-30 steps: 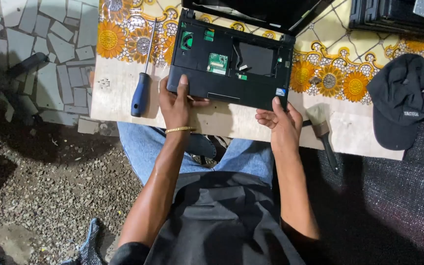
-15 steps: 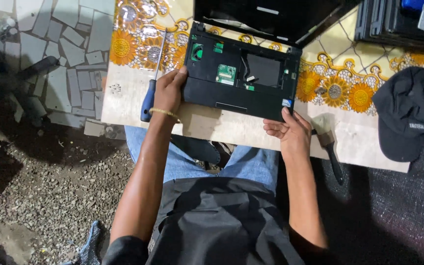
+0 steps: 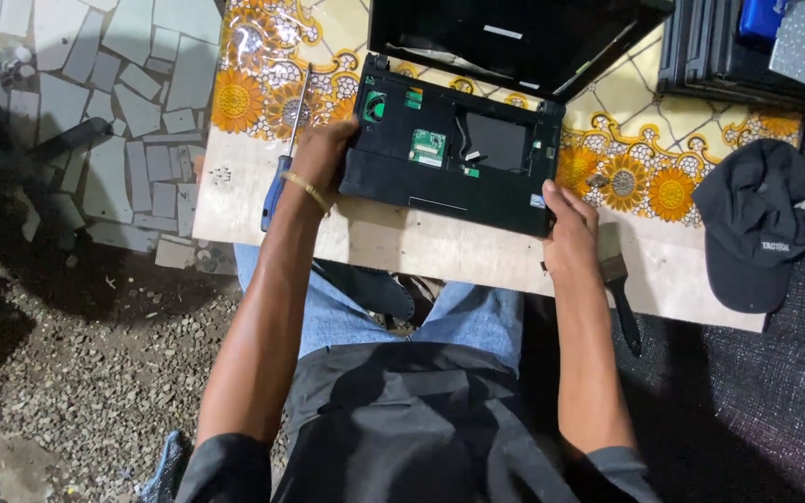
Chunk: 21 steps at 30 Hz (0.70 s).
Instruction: The person assembles a laptop by first placing the palm rest assembly onto the main body and securing it. They then attach the keyboard to the palm rest and press down on the keys to ensure it is properly seated.
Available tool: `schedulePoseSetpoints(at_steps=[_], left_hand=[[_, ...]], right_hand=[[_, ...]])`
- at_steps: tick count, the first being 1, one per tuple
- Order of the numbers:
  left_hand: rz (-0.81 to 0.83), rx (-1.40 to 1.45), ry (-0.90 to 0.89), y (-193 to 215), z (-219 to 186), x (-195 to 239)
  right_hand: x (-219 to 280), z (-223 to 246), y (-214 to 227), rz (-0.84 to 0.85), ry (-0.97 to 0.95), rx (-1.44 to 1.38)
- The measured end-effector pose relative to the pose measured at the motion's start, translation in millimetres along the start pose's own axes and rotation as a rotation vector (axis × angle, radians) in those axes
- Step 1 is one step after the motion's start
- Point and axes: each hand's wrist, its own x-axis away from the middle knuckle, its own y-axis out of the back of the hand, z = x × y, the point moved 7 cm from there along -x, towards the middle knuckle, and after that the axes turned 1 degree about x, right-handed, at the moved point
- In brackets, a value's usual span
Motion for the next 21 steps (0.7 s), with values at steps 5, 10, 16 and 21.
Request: schedulePoseSetpoints(at_steps=[5,10,16,21], left_hand=[[-0.05,0.095,-0.087,-2.8,25.4,-77.0],[-0.049,-0.054,-0.137,-3.7,26.0,-84.5],[-0.082,-0.115,-0.128,2.8,68.3,-128.6],[-0.072,-0.289,-0.133,8.1,63.7,-126.0]], right_hand=[[19.0,14.5,-4.2,0.009,-0.073,-0.085],[5.4,26.5,-9.0,0.12,-0.104,0.043],[-19.1,19.9,-12.0,0.161,0.014,0.247],[-25.6,5.2,-2.1,0.108,0.164,0.253]])
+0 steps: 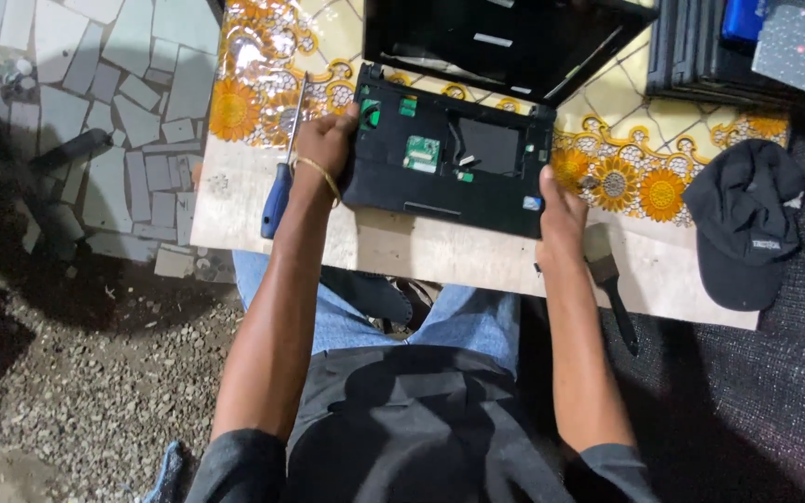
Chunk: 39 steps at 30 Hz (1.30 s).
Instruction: The person assembles a laptop by first placing the palm rest assembly onto the main body and securing it. They then attach the keyboard to the palm rest and press down on the keys to ensure it is properly seated.
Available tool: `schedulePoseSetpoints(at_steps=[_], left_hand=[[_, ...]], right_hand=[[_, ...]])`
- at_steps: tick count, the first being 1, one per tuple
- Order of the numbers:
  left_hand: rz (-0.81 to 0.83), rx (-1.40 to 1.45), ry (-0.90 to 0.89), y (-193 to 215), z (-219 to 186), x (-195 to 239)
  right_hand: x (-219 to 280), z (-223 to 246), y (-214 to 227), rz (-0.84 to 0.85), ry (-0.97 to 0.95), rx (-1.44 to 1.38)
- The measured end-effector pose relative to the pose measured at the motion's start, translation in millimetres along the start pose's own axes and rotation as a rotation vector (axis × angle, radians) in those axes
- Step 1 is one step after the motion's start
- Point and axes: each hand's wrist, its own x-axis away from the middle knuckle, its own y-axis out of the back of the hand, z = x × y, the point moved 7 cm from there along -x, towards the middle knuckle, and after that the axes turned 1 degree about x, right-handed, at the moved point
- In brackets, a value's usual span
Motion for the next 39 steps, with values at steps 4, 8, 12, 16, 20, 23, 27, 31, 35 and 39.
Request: schedulePoseSetpoints(at_steps=[4,8,12,16,20,23,27,31,35,39], left_hand=[[-0.026,-0.271,-0.149,6.8,5.8,7.7],[-0.068,-0.441,-0.258,17.1,-14.1,43.5],[-0.076,-0.505,-0.273,20.6,-33.5,83.8],[-0.109,-0.366,-0.339,31.6,-53.5,143.7],[-0.168,-0.206,-0.567,42.5,-45.6,185.5],[-0.229,-0.194,-0.665,46.0,-26.5,201.2],[-0.271,-0.275,-0.676,47.4,-29.1,223.1],[-0.294,-0.293,-0.737,39.7,-24.6,230.7],[-0.331,-0.315,-0.781,34.7,-20.5,230.3],[-0.365,-0.334,-0.814,32.1,-11.8,222.5]], right_hand=[[29.7,0.2,11.0,0.065,-0.04,0.09],[89.8,38.9,13.0,0.252,-0.079,-0.156],[92.1,27.0,24.6,0.249,-0.059,-0.184],[85.2,13.7,24.2,0.248,-0.053,-0.208],[91.2,6.2,22.0,0.276,-0.045,-0.157],[106.8,14.0,17.8,0.29,-0.081,-0.044],[113.4,11.3,14.6,0.314,-0.096,-0.004],[110.2,7.3,27.6,0.322,-0.186,0.084],[91.7,41.5,43.1,0.22,-0.077,0.049],[58.5,82.2,50.5,0.133,0.018,-0.022]])
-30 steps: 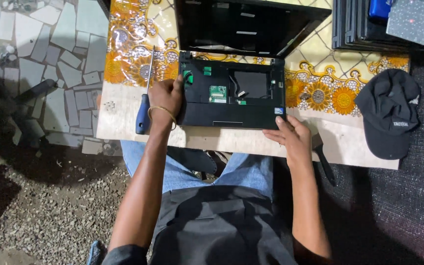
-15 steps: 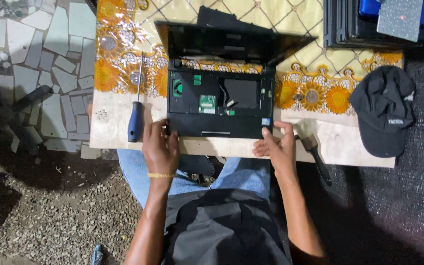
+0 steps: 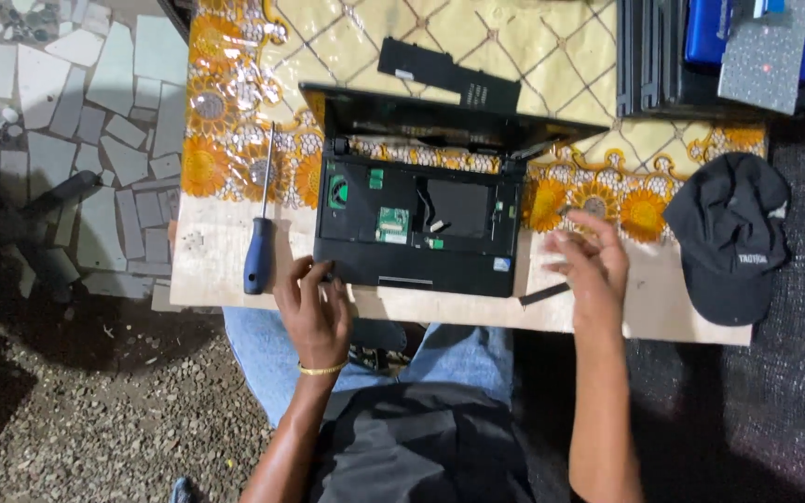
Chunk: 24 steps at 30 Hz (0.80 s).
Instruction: The person assembles a laptop by first placing the palm rest assembly onto the main body and securing it. They then attach the keyboard to the palm rest and press down on the keys to ensure it is properly seated.
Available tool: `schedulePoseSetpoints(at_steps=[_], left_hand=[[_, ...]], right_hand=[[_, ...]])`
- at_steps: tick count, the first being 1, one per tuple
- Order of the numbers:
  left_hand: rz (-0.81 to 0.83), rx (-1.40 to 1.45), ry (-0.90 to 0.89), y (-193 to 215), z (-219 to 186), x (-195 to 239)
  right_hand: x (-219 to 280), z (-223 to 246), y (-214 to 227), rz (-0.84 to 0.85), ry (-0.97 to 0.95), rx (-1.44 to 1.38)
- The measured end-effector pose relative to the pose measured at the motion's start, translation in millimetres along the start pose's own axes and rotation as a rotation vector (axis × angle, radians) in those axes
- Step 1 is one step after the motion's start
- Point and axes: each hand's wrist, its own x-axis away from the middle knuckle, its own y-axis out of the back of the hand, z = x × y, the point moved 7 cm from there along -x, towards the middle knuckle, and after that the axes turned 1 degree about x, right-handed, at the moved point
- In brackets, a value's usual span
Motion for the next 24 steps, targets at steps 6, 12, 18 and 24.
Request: schedulePoseSetpoints(at_steps=[6,12,18,24], left_hand=[[-0.071,-0.056,-0.056,-2.9,0.2,5.9],[-0.106,-0.08,-0.051,-9.0,3.7,5.4],[-0.113,-0.115,-0.067,-9.5,-3.1,0.5],[-0.114,-0.135,-0.065,-12.0,1.4,1.9]], right_hand=[[-11.3,116.2,-57.8,0.253,0.54,0.038],[-22.2,104.5,-70.9,0.18,0.647,-0.108],[-11.0,73.3,-60.8,0.165,0.639,-0.172],[-35.5,81.2,-64.0,0.189,0.599,-0.214]])
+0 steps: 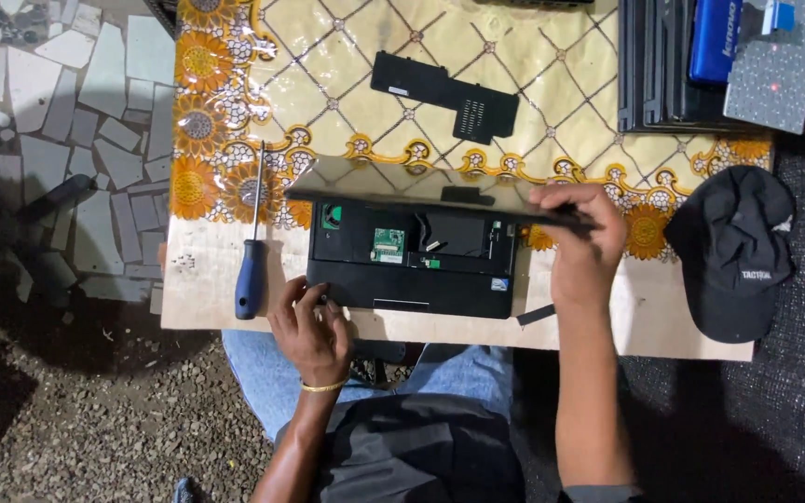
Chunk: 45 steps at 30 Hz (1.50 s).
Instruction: The person assembles a laptop by first placing the palm rest assembly onto the main body and securing it. They then attach the keyboard to the palm rest and press down on the keys to ensure it is properly seated.
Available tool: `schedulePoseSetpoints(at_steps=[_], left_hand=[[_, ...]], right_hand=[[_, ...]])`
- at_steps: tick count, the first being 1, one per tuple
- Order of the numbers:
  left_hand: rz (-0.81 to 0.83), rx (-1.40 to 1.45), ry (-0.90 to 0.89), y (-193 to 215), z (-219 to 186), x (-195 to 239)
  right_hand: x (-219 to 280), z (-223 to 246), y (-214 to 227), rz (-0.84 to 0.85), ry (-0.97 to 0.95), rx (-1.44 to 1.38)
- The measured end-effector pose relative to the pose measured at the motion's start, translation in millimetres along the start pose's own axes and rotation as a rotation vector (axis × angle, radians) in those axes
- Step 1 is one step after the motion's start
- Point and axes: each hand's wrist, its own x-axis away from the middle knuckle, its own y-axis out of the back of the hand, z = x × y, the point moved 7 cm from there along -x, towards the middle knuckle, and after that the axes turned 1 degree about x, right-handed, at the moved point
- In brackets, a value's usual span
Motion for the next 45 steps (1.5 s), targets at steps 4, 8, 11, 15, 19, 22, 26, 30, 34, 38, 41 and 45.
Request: schedulePoseSetpoints(at_steps=[4,8,11,15,19,22,26,30,34,38,41,45], left_hand=[[-0.018,0.006,-0.018,6.9,-4.0,0.5],[-0.048,0.018,-0.031,3.8,-1.4,2.3],[-0.007,-0.028,0.001,-4.5,2.6,9.1],[-0.015,-0.029,-0.017,-2.9,2.3,10.8],[-0.045,-0.027,-0.036,-4.0,5.4,11.7],[-0.034,-0.026,-0.032,-0.9,3.2,13.7],[-0.034,-0.025,-0.038,1.3,2.3,11.1],[-0.032,-0.031,-0.035,1.9,1.3,11.9],[-0.04,-0.038,-0.034,1.3,4.3,10.3],[-0.057,-0.05,-0.093,-8.3,20.2,21.7],[-0.037,-0.049,-0.08,-5.2,16.4,18.1],[-0.035,-0.032,-0.081,-4.0,18.4,19.8]], right_hand=[[-32.2,-6.0,-2.6,-0.072,-0.088,0.044],[-69.1,-20.3,-1.5,-0.094,-0.173,0.157],[-90.7,-24.8,-4.1,-0.112,-0.418,0.209],[-97.9,-37.8,1.5,-0.25,-0.604,0.167],[-92.3,-45.6,6.3,-0.099,-0.645,0.094],[-93.8,-84.2,34.9,0.264,-0.557,-0.258],[-117.2,-70.1,12.7,0.087,-0.564,-0.556],[-162.6,-139.8,1.6,0.216,-0.394,0.214],[-170.8,-155.8,-32.9,0.482,0.525,1.248],[-152.8,-164.0,-33.5,0.377,0.919,1.801],[-164.5,-168.0,-19.2,0.348,0.628,1.573],[-168.5,-166.2,13.1,0.313,0.373,1.329]])
